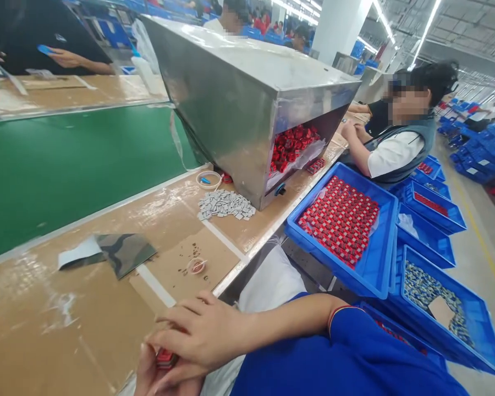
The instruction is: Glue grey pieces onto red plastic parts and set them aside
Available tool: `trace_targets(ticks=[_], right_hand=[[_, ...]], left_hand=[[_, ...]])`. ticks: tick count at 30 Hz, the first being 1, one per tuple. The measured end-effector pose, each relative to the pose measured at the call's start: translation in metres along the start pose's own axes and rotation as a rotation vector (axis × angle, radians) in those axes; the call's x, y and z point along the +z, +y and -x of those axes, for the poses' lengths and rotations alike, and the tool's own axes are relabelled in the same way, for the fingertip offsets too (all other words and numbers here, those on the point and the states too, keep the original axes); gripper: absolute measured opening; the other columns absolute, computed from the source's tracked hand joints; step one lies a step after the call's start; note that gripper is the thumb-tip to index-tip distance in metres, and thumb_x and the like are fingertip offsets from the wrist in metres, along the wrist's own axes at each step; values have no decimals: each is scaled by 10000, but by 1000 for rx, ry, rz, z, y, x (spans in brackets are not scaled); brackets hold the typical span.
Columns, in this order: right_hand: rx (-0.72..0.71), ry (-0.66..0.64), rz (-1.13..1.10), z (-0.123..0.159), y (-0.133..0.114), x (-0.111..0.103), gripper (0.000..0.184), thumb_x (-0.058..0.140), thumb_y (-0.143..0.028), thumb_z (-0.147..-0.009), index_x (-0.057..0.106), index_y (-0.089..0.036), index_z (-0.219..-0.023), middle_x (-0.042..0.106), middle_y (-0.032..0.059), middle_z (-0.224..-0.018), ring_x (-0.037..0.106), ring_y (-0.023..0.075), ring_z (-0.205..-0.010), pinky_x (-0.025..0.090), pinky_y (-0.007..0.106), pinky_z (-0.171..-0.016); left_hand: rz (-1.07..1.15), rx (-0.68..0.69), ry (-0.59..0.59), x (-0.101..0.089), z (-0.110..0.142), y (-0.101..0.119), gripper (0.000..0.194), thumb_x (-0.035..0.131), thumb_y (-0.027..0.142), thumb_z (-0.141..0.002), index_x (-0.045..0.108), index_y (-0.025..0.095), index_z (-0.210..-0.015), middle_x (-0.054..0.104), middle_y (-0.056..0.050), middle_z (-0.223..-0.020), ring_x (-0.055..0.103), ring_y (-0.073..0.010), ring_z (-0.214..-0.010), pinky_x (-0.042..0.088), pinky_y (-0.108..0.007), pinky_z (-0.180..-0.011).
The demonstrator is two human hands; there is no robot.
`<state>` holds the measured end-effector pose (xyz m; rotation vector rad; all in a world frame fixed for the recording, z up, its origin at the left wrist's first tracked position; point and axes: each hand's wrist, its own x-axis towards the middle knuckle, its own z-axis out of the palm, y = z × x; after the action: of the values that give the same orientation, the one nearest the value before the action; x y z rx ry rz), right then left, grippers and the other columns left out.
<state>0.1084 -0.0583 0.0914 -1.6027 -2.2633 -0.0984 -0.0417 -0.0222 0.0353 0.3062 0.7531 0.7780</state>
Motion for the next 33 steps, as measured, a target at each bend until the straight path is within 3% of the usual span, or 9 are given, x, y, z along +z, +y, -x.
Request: trace_targets(ticks=[3, 8, 11, 15, 19, 22, 26, 30, 33], right_hand=[[8, 50, -55, 0, 2, 3, 710, 420, -778, -1008, 567, -276, -1487, 538, 103, -1580, 501, 220, -1415, 488, 366, -1090], [32, 183, -320, 17, 22, 7, 568, 541, -575, -1040, 579, -176, -1443, 622, 186, -1422, 582, 246, -1342, 521, 403, -1114], [54, 271, -510, 28, 35, 2, 464, 529, -414, -1061, 553, -135, -1431, 653, 198, -1311, 635, 241, -1259, 570, 394, -1060], [-14, 260, -581, 30, 44, -9, 492, 571, -355, -1039, 505, -167, -1488, 627, 200, -1345, 618, 266, -1287, 586, 430, -1042], [-112, 204, -483, 28, 44, -14, 575, 603, -389, -1023, 477, -186, -1546, 573, 211, -1472, 550, 315, -1383, 532, 512, -1124], [-40, 186, -355, 39, 52, -17, 570, 584, -437, -1030, 520, -171, -1530, 562, 217, -1509, 517, 340, -1412, 522, 532, -1132], [122, 313, -233, 70, 84, -32, 589, 506, -513, -1050, 520, -173, -1530, 538, 220, -1537, 459, 352, -1476, 517, 551, -1137], [196, 477, -47, 110, 119, -61, 519, 416, -566, -1082, 588, -234, -1443, 600, 187, -1498, 485, 329, -1479, 458, 582, -1175], [283, 550, 46, 136, 143, -83, 476, 393, -545, -1098, 641, -231, -1356, 718, 158, -1313, 602, 301, -1339, 430, 603, -1186]], left_hand=[[91, -16, 120, 2, 7, 2, 331, 628, 570, -937, 738, 475, -1234, 847, 89, -1132, 797, -177, -1104, 693, -253, -787], [246, 70, 12, 24, 14, 8, 292, 693, 473, -850, 728, 231, -1010, 807, -52, -934, 774, -207, -871, 666, -307, -750], [229, 215, -10, 40, 17, 17, 280, 778, 432, -762, 625, 222, -867, 706, -31, -829, 675, -169, -721, 606, -304, -656], [197, 246, -47, 59, 20, 17, 291, 790, 385, -738, 564, 212, -796, 665, -29, -777, 634, -173, -691, 553, -304, -629], [193, 216, -33, 78, 16, -1, 236, 748, 404, -813, 630, 206, -865, 701, -36, -843, 714, -216, -856, 608, -387, -834], [169, 100, -13, 102, 11, -22, 296, 714, 476, -904, 699, 195, -998, 756, -65, -1059, 701, -266, -1221, 538, -431, -1115], [23, -146, -223, 146, 3, -49, 558, 712, 670, -900, 725, 198, -1197, 720, -107, -1350, 511, -316, -1512, 394, -458, -1281], [-173, -376, -445, 196, -13, -72, 713, 712, 735, -868, 653, 261, -1398, 633, -100, -1501, 432, -307, -1573, 409, -466, -1272], [-278, -524, -500, 235, -28, -91, 718, 737, 769, -814, 703, 253, -1311, 659, -86, -1432, 571, -278, -1433, 559, -373, -1091]])
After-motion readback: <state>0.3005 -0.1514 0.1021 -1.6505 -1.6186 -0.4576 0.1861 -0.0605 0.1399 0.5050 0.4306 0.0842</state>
